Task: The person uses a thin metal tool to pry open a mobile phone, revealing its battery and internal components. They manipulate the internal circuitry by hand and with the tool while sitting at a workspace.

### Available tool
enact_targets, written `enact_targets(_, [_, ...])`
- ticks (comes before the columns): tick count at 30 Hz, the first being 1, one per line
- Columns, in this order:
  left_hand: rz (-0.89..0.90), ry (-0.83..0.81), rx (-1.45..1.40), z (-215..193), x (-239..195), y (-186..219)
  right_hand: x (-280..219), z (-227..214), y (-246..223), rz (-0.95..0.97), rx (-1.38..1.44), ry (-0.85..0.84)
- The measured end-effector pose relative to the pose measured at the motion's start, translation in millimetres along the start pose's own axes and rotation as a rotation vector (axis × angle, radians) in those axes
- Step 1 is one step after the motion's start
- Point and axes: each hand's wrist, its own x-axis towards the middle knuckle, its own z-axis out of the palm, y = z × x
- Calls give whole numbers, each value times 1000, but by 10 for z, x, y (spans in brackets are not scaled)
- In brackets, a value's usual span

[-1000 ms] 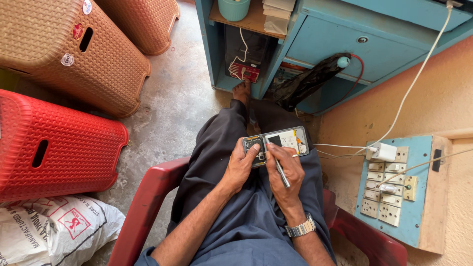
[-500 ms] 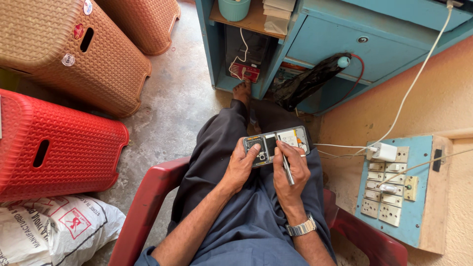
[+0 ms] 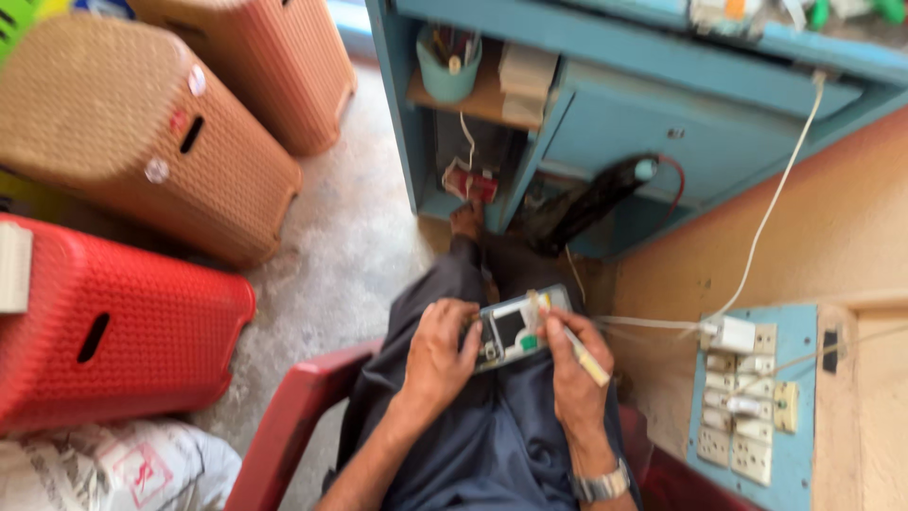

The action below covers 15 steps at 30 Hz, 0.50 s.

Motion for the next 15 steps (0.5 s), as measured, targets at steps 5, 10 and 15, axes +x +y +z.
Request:
enact_targets(5, [275, -14, -90, -10, 278, 123, 0, -5, 66, 0, -26, -18])
enact_targets(10, [115, -412, -332, 115, 569, -47, 29, -42, 351, 31, 161, -51])
enact_targets(15, [-152, -457, -597, 195, 582, -159, 84, -51, 504, 38, 294, -70])
